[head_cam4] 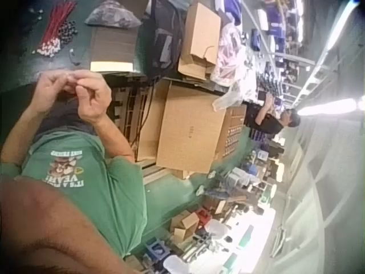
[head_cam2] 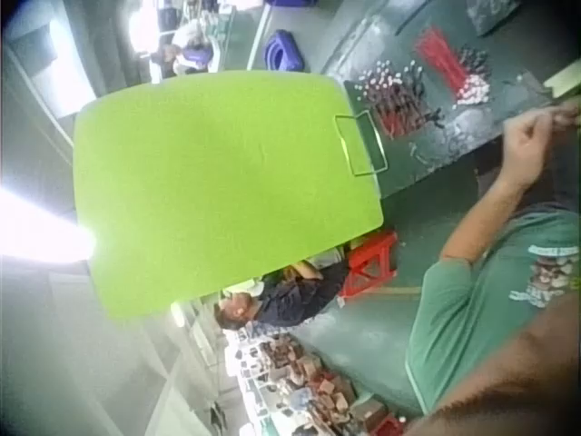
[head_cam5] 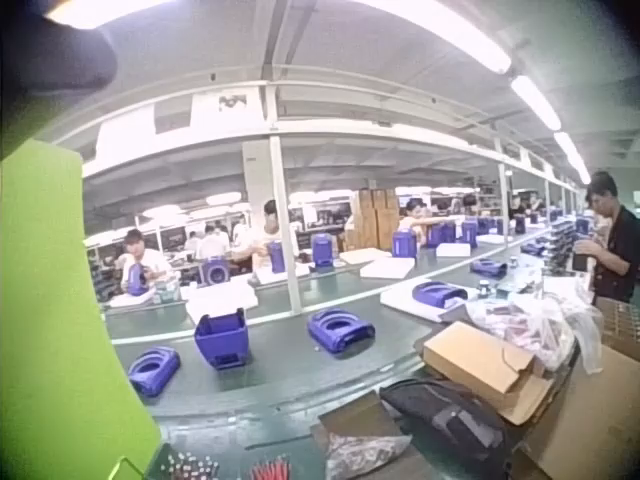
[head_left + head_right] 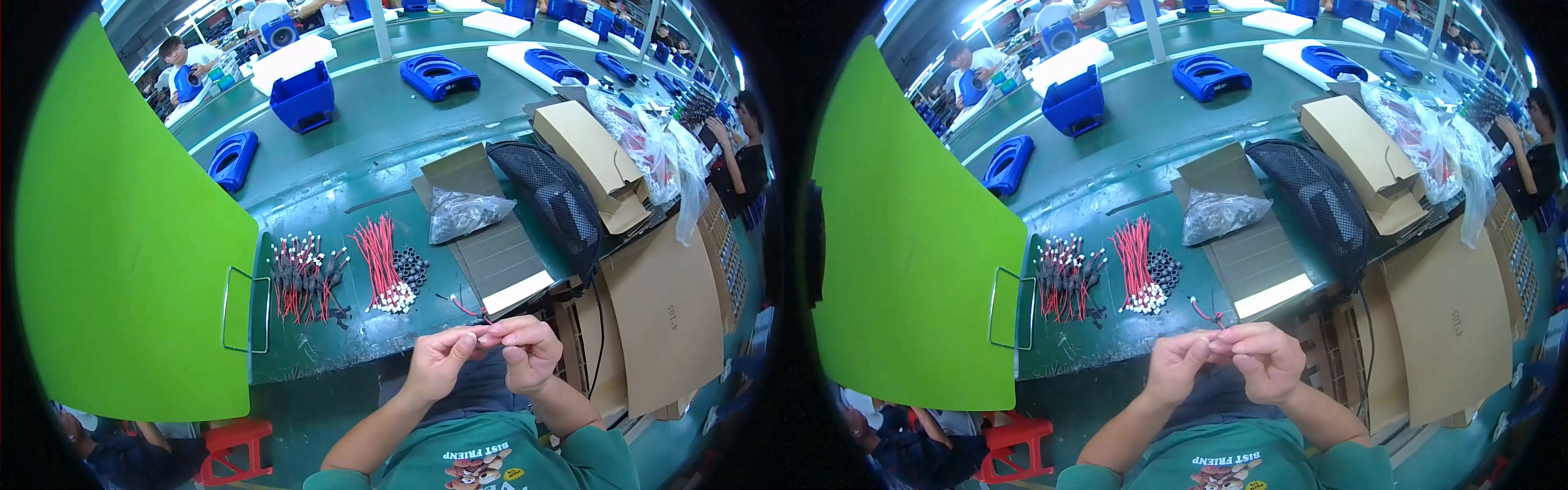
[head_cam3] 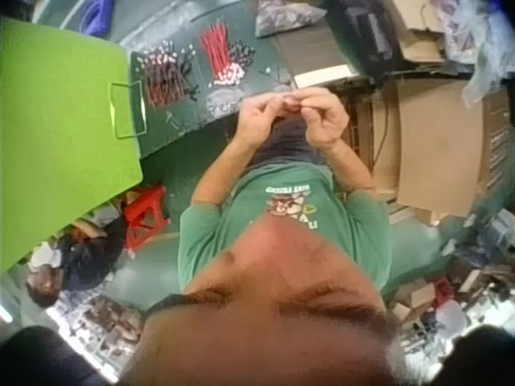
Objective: The person assembles small electronic wire harnesses by inserting red wires into black plastic connectors by hand.
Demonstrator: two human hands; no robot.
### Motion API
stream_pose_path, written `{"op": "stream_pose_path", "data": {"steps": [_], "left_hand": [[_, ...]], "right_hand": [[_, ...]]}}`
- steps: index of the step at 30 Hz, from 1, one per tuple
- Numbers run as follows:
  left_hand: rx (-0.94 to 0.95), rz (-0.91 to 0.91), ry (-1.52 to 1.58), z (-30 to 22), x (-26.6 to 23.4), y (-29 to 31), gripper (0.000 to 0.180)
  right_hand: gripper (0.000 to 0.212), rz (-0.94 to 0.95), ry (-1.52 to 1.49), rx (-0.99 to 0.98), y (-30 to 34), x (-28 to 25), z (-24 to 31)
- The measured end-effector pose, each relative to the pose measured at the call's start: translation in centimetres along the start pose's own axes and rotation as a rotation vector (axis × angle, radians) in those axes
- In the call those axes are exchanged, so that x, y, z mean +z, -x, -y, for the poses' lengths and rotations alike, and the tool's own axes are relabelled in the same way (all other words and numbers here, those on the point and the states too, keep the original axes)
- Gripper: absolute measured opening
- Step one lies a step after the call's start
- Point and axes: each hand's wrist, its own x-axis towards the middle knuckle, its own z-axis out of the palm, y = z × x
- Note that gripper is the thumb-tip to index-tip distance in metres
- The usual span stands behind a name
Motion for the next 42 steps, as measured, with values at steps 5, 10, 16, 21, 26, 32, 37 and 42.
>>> {"op": "stream_pose_path", "data": {"steps": [5,10,16,21,26,32,37,42], "left_hand": [[-0.054,-0.029,0.369,0.9,0.8,-0.4,0.029],[-0.102,-0.062,0.432,0.8,0.3,-0.3,0.026],[-0.104,-0.046,0.564,1.0,0.1,-0.6,0.023],[-0.092,-0.087,0.516,1.2,0.1,-1.0,0.021],[-0.02,-0.173,0.376,1.4,-1.1,-2.4,0.019],[-0.16,-0.132,0.015,0.4,-1.5,-4.5,0.01],[-0.098,-0.182,-0.19,1.1,-1.4,-6.7,0.008],[0.14,-0.231,-0.352,3.3,-1.6,-8.1,0.009]], "right_hand": [[0.006,0.064,-0.01,0.084,1.1,0.7,0.0],[0.006,0.039,-0.034,0.186,1.8,0.8,-0.2],[0.004,0.179,0.169,0.066,1.2,0.9,-0.2],[0.011,0.211,0.211,0.04,0.8,0.7,-0.5],[0.012,0.133,0.24,0.116,0.1,-1.3,0.3],[0.012,0.358,0.793,0.174,-4.5,-4.2,-2.5],[0.015,0.637,0.922,0.151,-4.6,-5.1,-4.0],[0.012,0.708,0.989,0.078,-4.6,-5.0,-4.9]]}}
